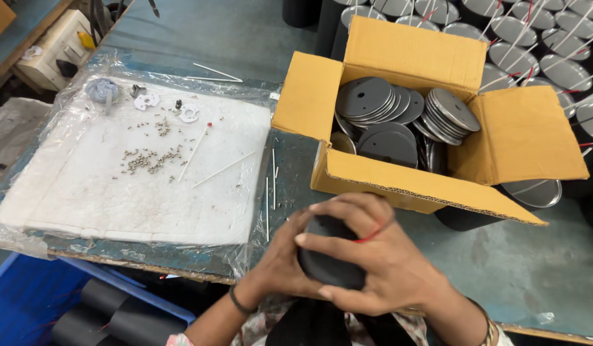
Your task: The person assembles cylindrical electronic components by inserting red and black wires into a black cylinder, securing a circular cap, and using a clear plastic tool to press the cap into place. Completed units are placed into a blue bin. The process is repeated for multiple units.
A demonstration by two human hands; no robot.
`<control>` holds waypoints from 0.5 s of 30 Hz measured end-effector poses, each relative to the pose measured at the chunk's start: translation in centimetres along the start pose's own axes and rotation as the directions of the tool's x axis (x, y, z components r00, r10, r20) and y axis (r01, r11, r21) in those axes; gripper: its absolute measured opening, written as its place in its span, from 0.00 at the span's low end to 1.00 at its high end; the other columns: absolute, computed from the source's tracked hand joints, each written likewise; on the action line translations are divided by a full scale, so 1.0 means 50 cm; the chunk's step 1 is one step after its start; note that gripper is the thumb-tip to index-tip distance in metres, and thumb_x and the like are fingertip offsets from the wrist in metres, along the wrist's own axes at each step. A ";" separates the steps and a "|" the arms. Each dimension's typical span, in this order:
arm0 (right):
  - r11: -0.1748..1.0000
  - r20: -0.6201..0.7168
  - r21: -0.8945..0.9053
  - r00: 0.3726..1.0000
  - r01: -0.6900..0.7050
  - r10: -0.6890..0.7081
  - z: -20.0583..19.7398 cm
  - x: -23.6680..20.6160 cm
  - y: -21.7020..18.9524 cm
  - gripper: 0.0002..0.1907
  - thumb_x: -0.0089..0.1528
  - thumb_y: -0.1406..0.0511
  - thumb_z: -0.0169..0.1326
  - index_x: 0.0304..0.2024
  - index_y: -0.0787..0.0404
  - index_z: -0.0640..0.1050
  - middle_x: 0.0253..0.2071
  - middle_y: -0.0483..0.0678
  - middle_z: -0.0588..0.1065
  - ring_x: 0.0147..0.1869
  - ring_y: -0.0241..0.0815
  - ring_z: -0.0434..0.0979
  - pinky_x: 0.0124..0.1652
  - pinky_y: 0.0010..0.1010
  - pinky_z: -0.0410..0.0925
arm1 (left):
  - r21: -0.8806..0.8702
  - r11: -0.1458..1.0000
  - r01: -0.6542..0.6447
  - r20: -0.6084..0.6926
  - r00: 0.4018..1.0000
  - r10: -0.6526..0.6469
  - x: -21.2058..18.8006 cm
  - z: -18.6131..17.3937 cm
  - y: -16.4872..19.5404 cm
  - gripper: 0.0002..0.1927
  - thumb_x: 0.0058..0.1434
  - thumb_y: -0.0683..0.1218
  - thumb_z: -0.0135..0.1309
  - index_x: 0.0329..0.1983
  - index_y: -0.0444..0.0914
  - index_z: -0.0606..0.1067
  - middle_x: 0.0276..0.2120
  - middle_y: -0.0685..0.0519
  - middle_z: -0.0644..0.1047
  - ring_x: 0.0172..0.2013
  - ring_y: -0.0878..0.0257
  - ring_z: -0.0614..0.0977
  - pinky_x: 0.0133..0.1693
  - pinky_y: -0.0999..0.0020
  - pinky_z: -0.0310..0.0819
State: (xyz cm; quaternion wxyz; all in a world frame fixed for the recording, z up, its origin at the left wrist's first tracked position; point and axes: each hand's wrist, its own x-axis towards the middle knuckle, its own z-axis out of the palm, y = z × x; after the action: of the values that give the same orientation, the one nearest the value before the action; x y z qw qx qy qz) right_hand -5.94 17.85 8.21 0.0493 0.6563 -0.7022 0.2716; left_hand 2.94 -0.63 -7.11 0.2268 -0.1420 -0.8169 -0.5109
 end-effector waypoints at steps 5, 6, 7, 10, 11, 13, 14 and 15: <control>0.989 -0.208 -0.130 0.977 -0.074 0.046 0.021 -0.039 0.027 0.32 0.50 0.45 0.62 0.54 0.47 0.81 0.63 0.52 0.69 0.66 0.60 0.64 0.65 0.50 0.59 | 0.159 0.983 -0.093 -0.018 0.995 0.097 0.049 -0.013 -0.010 0.62 0.36 0.59 0.76 0.72 0.37 0.60 0.65 0.38 0.67 0.65 0.38 0.72 0.65 0.49 0.69; 0.983 -0.250 -0.161 0.967 -0.091 0.048 0.031 -0.043 0.034 0.32 0.49 0.44 0.63 0.53 0.47 0.81 0.62 0.52 0.69 0.66 0.61 0.63 0.66 0.51 0.58 | 0.153 0.983 -0.103 -0.023 0.994 0.108 0.054 -0.012 -0.010 0.62 0.36 0.60 0.77 0.72 0.37 0.59 0.66 0.38 0.66 0.65 0.39 0.72 0.65 0.49 0.69; 0.983 -0.269 -0.153 0.961 -0.103 0.059 0.039 -0.050 0.037 0.32 0.49 0.44 0.63 0.52 0.48 0.81 0.61 0.52 0.70 0.64 0.59 0.63 0.64 0.49 0.59 | 0.145 0.983 -0.114 -0.025 0.993 0.118 0.055 -0.011 -0.010 0.62 0.37 0.60 0.77 0.73 0.38 0.59 0.66 0.38 0.66 0.65 0.39 0.71 0.65 0.50 0.69; 0.984 -0.312 -0.128 0.946 -0.127 0.082 0.054 -0.069 0.041 0.31 0.49 0.44 0.62 0.52 0.48 0.82 0.60 0.52 0.70 0.62 0.56 0.65 0.63 0.47 0.60 | 0.153 0.979 -0.133 -0.018 0.990 0.137 0.052 -0.009 -0.008 0.62 0.35 0.58 0.77 0.72 0.38 0.59 0.66 0.39 0.66 0.66 0.39 0.71 0.66 0.48 0.68; 0.985 -0.322 -0.124 0.944 -0.122 0.077 0.057 -0.074 0.041 0.30 0.50 0.44 0.62 0.52 0.49 0.82 0.60 0.52 0.70 0.63 0.56 0.64 0.63 0.47 0.60 | 0.166 0.979 -0.122 -0.011 0.992 0.126 0.050 -0.009 -0.007 0.62 0.35 0.58 0.77 0.72 0.38 0.59 0.66 0.39 0.66 0.66 0.39 0.71 0.65 0.48 0.68; 0.985 -0.336 -0.123 0.939 -0.120 0.072 0.059 -0.079 0.040 0.29 0.51 0.45 0.62 0.52 0.49 0.82 0.60 0.51 0.70 0.63 0.56 0.64 0.64 0.47 0.60 | 0.196 0.974 -0.112 0.003 0.993 0.114 0.047 -0.008 -0.005 0.62 0.34 0.57 0.77 0.72 0.39 0.59 0.66 0.39 0.66 0.66 0.39 0.70 0.64 0.48 0.68; 0.984 -0.340 -0.124 0.937 -0.124 0.076 0.059 -0.081 0.039 0.29 0.51 0.46 0.62 0.52 0.49 0.82 0.60 0.51 0.70 0.63 0.56 0.64 0.64 0.47 0.61 | 0.197 0.973 -0.123 0.001 0.992 0.125 0.047 -0.009 -0.004 0.62 0.34 0.58 0.77 0.72 0.39 0.59 0.66 0.39 0.66 0.66 0.39 0.70 0.65 0.47 0.67; 0.984 -0.343 -0.125 0.936 -0.131 0.081 0.059 -0.082 0.037 0.29 0.51 0.46 0.61 0.52 0.49 0.82 0.60 0.51 0.70 0.63 0.56 0.64 0.64 0.47 0.61 | 0.196 0.972 -0.133 0.000 0.991 0.135 0.046 -0.009 -0.002 0.62 0.35 0.58 0.77 0.72 0.39 0.59 0.66 0.40 0.66 0.66 0.39 0.70 0.65 0.47 0.67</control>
State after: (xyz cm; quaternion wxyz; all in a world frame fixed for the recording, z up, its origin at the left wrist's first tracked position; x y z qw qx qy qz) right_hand -6.29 20.20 3.39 0.2014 0.5562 -0.7357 0.3300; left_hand 1.02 -1.10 -5.81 0.2791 -0.1704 -0.8501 -0.4127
